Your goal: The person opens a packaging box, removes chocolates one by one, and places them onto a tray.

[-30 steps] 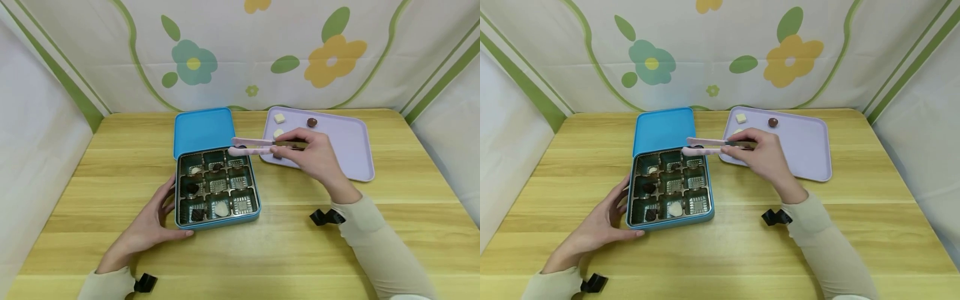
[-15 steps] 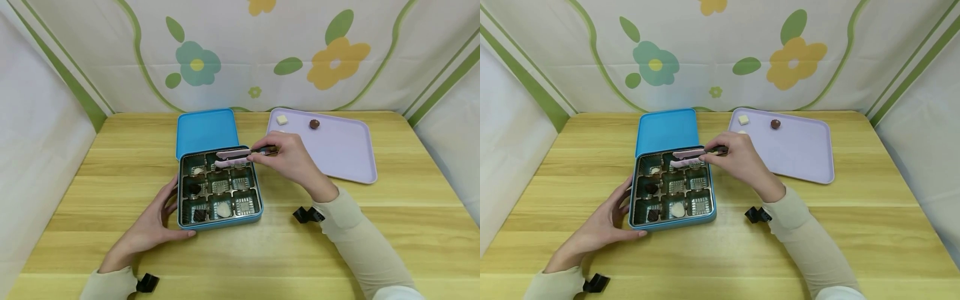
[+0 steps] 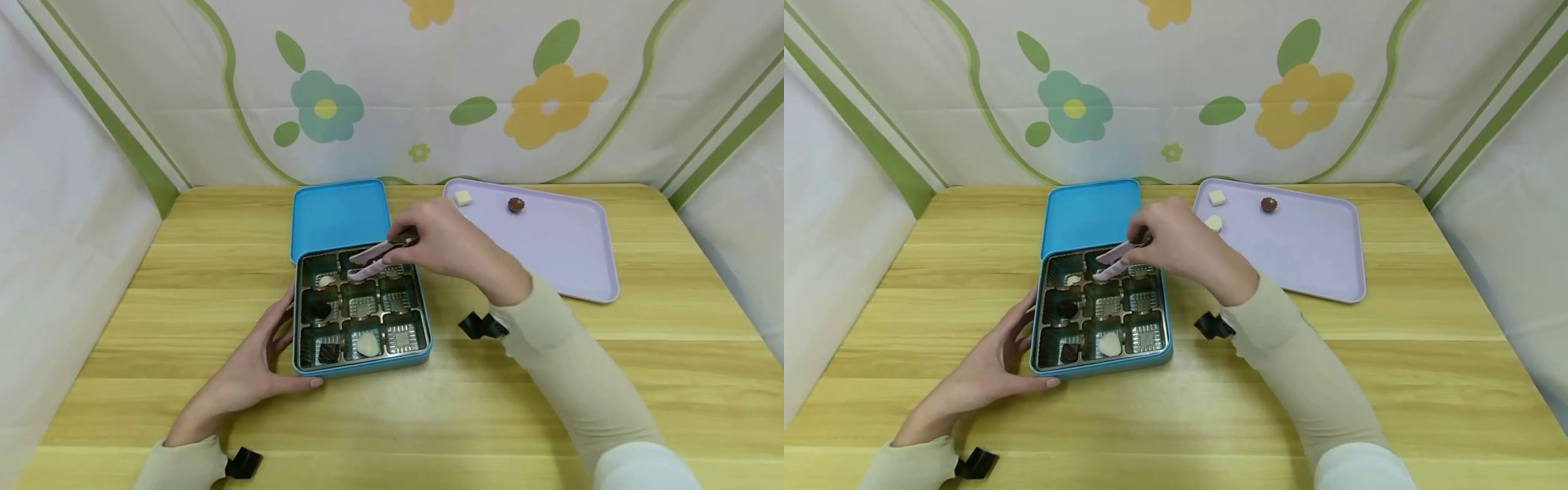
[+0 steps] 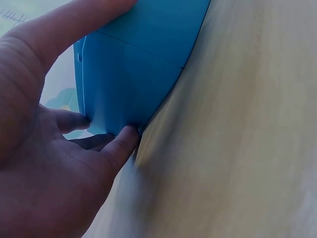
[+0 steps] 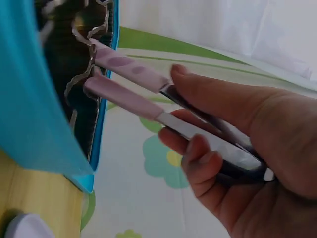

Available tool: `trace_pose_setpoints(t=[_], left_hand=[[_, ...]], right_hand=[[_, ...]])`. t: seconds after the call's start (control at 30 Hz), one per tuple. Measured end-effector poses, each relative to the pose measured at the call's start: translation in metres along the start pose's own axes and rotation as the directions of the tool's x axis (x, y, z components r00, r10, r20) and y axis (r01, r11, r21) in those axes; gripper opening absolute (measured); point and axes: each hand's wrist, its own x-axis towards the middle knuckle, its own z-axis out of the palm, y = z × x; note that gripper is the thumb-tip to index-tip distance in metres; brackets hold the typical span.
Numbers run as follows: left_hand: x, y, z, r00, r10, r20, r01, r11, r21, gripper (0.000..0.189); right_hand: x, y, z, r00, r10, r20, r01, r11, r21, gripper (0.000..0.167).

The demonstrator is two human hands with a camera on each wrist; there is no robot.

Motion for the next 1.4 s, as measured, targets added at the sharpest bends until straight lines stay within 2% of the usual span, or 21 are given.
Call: trace_pose_setpoints(t=[0.1, 0.17, 0.33, 0.5, 0.73, 1.0, 1.13, 1.3, 1.4], left_hand=[[0.001, -0.001, 0.002, 1.000, 0.007, 0.006, -0.007, 1.000, -0.020, 0.140], [0.002, -0.001, 0.005, 1.000, 0.009, 0.012, -0.008, 0.999, -0.034, 0.140], [0.002, -0.002, 0.005, 1.000, 0.011, 0.006, -0.011, 0.999, -0.038, 0.139], [0.002, -0.002, 0.000, 1.000, 0.015, 0.005, -0.015, 1.000, -0.026, 0.139], [0.000, -0.003, 0.000, 1.000, 0.012, 0.013, -0.011, 0.999, -0.035, 0.139], [-0.002, -0.004, -0.003, 1.000, 0.009, 0.008, -0.009, 0.999, -0.030, 0.139], [-0.003, -0.003, -0.005, 1.000, 0.012, 0.000, -0.012, 1.000, -0.021, 0.140], [-0.002, -0.003, -0.004, 1.000, 0.022, 0.004, -0.021, 0.999, -0.026, 0.140], [-0.001, -0.003, -0.004, 1.000, 0.025, 0.006, -0.025, 0.999, -0.021, 0.140]], right_hand=[[0.011, -0.002, 0.002, 0.996, -0.001, 0.089, 0.003, 1.000, -0.022, 0.016], [0.010, 0.002, 0.005, 0.995, 0.012, 0.102, -0.012, 1.000, 0.002, 0.013], [-0.004, 0.015, 0.010, 0.998, 0.069, -0.004, -0.068, 0.989, 0.128, 0.011], [-0.018, 0.026, 0.016, 0.983, 0.155, -0.099, -0.124, 0.957, 0.264, 0.011], [-0.033, 0.037, 0.023, 0.955, 0.262, -0.137, -0.185, 0.891, 0.414, 0.011], [-0.046, 0.048, 0.021, 0.911, 0.385, -0.150, -0.267, 0.826, 0.497, 0.013], [-0.046, 0.050, 0.021, 0.913, 0.377, -0.157, -0.263, 0.836, 0.483, 0.013], [-0.040, 0.041, 0.021, 0.930, 0.304, -0.206, -0.189, 0.877, 0.441, 0.012], [-0.035, 0.031, 0.018, 0.947, 0.230, -0.224, -0.139, 0.923, 0.359, 0.014]])
